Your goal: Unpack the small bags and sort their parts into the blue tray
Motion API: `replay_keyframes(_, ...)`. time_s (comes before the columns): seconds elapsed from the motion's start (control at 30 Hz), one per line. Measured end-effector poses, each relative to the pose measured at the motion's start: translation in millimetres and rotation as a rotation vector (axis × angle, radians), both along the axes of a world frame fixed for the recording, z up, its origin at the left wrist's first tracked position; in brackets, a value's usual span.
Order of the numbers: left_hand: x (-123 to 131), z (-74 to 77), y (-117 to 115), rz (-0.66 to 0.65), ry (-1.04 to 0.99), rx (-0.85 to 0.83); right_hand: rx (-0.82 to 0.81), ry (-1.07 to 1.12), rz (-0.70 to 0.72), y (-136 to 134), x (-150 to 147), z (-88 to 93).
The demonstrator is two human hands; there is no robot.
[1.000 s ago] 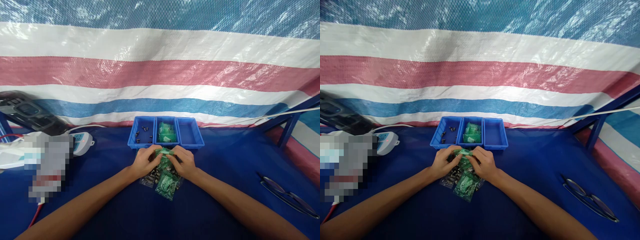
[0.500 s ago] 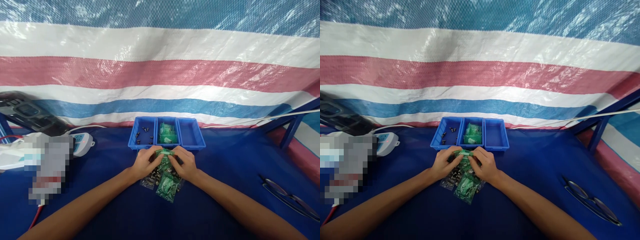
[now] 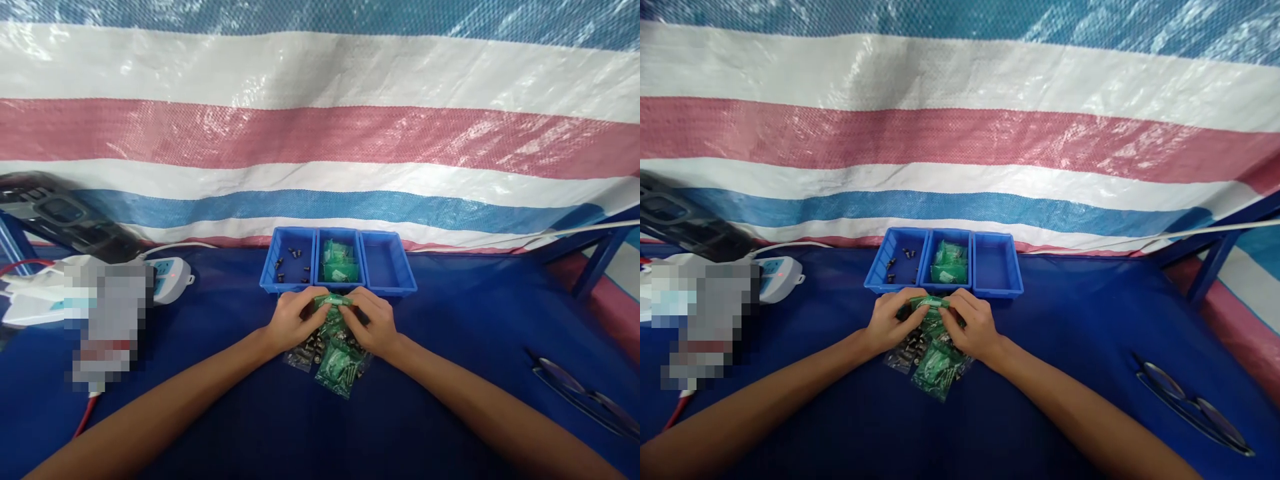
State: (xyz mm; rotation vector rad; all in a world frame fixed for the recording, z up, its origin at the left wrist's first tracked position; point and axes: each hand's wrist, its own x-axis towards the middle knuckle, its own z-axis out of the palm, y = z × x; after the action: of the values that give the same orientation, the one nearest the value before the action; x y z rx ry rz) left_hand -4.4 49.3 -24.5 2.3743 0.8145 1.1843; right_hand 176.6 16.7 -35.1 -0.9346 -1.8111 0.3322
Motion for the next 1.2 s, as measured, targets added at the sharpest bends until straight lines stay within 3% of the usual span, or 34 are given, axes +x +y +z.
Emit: replay_keyframes(1.2,1.1,-1.2,0.6,0.034,0.02,-0.012,-0.012,0.013,-0.001,0.3,0.4,-0.1)
